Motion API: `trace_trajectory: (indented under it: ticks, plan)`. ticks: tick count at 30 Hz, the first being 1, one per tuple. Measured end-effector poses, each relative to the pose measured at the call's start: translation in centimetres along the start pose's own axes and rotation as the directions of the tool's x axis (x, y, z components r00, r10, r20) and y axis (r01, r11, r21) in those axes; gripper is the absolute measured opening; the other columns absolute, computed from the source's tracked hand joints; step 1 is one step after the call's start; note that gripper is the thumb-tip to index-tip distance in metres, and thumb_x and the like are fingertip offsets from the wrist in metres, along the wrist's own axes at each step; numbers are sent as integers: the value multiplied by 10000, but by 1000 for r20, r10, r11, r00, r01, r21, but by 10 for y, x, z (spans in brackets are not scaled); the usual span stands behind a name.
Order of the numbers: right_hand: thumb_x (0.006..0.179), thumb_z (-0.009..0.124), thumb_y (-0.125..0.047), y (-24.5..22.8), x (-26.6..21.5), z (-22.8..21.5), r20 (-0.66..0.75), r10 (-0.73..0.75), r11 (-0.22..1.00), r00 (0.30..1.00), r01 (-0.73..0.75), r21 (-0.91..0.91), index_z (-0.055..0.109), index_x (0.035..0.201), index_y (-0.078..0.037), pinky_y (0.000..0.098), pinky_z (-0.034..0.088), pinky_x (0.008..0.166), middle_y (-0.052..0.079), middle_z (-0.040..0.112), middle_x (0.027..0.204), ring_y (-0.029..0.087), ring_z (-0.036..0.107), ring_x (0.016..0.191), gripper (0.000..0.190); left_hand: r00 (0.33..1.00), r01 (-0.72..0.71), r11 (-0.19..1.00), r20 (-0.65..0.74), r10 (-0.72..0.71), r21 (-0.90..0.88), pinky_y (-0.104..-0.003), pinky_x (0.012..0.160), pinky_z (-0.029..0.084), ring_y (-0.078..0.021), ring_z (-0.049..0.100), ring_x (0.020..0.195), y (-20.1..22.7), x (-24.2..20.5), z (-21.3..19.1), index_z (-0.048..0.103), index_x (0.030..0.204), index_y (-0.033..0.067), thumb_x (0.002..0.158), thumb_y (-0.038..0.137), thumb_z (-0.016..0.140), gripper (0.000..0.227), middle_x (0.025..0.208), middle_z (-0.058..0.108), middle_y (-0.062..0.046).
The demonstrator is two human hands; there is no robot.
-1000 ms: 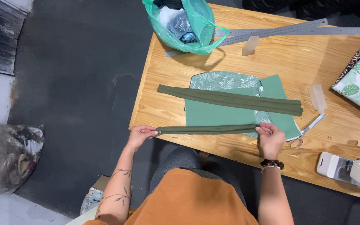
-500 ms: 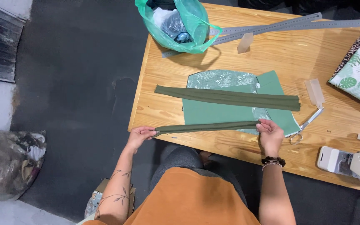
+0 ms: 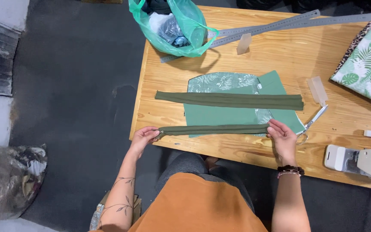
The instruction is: The person handles a long green zipper and patterned fabric pieces on a wooden table. They place the zipper on the fabric, then reach into a green plastic bag to retrieve additional items before arranging the fabric and zipper again.
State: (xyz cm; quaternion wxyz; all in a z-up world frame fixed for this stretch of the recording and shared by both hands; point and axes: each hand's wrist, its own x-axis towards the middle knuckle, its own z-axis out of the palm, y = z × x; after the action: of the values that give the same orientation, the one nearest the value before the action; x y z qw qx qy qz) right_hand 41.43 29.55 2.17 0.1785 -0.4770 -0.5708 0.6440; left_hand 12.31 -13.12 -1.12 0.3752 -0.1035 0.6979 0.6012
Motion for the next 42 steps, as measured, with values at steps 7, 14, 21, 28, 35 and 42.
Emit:
trace_trajectory:
  ticks: [7, 14, 21, 28, 35, 42]
  plan:
    - [976, 643, -40, -10, -7, 3, -3, -16, 1000, 1000, 16, 0, 654, 1296, -63, 149, 585, 731, 43, 688, 986, 31, 633, 768, 321, 996, -43, 999, 80, 45, -30, -300, 715, 659, -238, 756, 765, 12, 10, 18, 682, 1091, 30, 899, 60, 732, 200, 871, 726, -129]
    - [946, 667, -11, -33, -15, 10, 12, -81, 995, 997, 81, -52, 694, 1243, -73, 168, 553, 704, -10, 625, 917, 16, 593, 734, 305, 987, -150, 989, 64, 149, 11, -279, 694, 661, -229, 755, 756, 12, 34, 30, 653, 1102, 20, 914, 56, 715, 202, 878, 707, -120]
    - [1008, 628, -80, -25, 7, -4, -109, -54, 999, 993, 54, -4, 685, 1246, -106, 152, 497, 606, -35, 595, 856, 10, 547, 654, 246, 987, -162, 987, -10, 162, -5, -233, 655, 650, -182, 748, 706, 48, 28, 52, 677, 1125, -3, 897, 116, 765, 271, 907, 745, -145]
    - [976, 702, -281, -25, 19, 8, -181, 15, 872, 983, -101, -478, 735, 1217, -258, 359, 533, 855, 4, 738, 965, 190, 707, 881, 245, 987, -104, 930, -79, 141, 353, -269, 571, 645, -174, 745, 623, 26, 70, 54, 728, 1091, 68, 823, 185, 813, 304, 824, 755, -143]
    - [979, 706, -352, 8, 37, -1, -305, -37, 861, 951, -125, -493, 739, 1201, -267, 347, 534, 800, 21, 717, 851, 165, 680, 799, 240, 949, -17, 630, -186, 256, 776, -388, 838, 565, -188, 707, 915, 54, 52, 65, 749, 1088, 267, 755, 443, 830, 386, 938, 673, 19]
    - [918, 574, -17, -14, 19, 8, -146, -161, 873, 976, 71, -483, 691, 1240, -173, 473, 473, 989, 139, 623, 1200, 296, 671, 1030, 377, 874, -468, 374, 357, 329, 800, -442, 1098, 449, -326, 559, 1206, 79, 13, 76, 646, 1257, 210, 527, 233, 977, 802, 1159, 589, -74]
